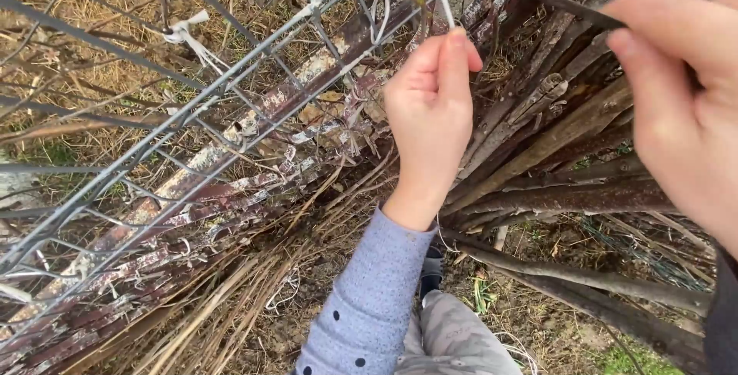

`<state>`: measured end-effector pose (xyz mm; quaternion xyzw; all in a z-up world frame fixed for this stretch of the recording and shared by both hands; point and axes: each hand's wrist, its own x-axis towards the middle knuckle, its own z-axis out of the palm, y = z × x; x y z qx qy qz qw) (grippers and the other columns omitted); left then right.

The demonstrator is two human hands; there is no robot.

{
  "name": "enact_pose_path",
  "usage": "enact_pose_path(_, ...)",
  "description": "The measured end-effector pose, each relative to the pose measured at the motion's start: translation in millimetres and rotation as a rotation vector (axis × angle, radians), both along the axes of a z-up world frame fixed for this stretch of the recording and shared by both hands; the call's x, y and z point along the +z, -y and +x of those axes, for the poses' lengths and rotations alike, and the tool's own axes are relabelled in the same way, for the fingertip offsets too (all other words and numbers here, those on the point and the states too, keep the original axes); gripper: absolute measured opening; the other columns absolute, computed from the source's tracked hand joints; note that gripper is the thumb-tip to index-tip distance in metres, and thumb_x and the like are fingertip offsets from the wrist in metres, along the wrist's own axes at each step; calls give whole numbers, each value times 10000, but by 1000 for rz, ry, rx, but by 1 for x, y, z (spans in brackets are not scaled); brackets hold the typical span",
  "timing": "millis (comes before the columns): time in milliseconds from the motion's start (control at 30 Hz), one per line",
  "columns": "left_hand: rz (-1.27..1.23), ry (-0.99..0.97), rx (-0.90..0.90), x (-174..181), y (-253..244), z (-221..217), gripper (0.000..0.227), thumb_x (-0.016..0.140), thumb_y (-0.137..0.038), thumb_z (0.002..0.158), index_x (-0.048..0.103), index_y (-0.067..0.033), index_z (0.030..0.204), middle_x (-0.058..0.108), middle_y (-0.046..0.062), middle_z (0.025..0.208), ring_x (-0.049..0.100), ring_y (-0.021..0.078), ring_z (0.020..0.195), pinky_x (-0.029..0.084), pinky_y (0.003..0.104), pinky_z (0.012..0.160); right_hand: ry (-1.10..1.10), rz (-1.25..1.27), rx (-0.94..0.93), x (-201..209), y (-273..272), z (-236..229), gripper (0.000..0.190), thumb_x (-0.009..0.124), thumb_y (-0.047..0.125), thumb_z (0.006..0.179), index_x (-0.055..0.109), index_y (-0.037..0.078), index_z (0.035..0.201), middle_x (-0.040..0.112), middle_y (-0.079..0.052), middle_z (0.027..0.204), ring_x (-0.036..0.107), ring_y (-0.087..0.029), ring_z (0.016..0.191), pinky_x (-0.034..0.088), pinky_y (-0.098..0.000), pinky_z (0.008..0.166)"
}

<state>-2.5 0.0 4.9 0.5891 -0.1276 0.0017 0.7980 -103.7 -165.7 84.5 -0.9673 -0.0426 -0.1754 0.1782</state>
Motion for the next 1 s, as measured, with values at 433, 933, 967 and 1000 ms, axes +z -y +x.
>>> enact_pose_path(433,44,39,86,5,5,-5,282,493,-233,1051,615,-137,816,499,-68,658,399,43,573,393,215,604,-113,-505,-129,32,-20,34,326,749,179,1245,605,162,953,565,-67,787,621,-298,817,442,-441,737)
enact_pose_path(933,212,56,85,0,5,0,316,475,-233,1050,578,-136,768,442,-70,611,344,43,535,305,221,523,-292,-935,-244,85,-58,34,322,587,300,1200,562,285,880,571,75,711,637,-193,634,360,-337,561)
enact_pose_path(967,189,77,82,-4,5,2,309,482,-204,1052,591,-119,776,482,-58,631,369,44,538,327,211,524,-302,-952,-239,87,-61,36,287,590,297,1161,564,296,874,575,84,707,648,-180,638,358,-328,551)
enact_pose_path(1000,188,80,80,-1,6,0,309,482,-204,1052,591,-119,776,482,-58,631,369,44,538,327,211,524,-300,-953,-243,89,-63,38,287,590,297,1161,564,296,874,575,84,707,648,-180,638,358,-328,551)
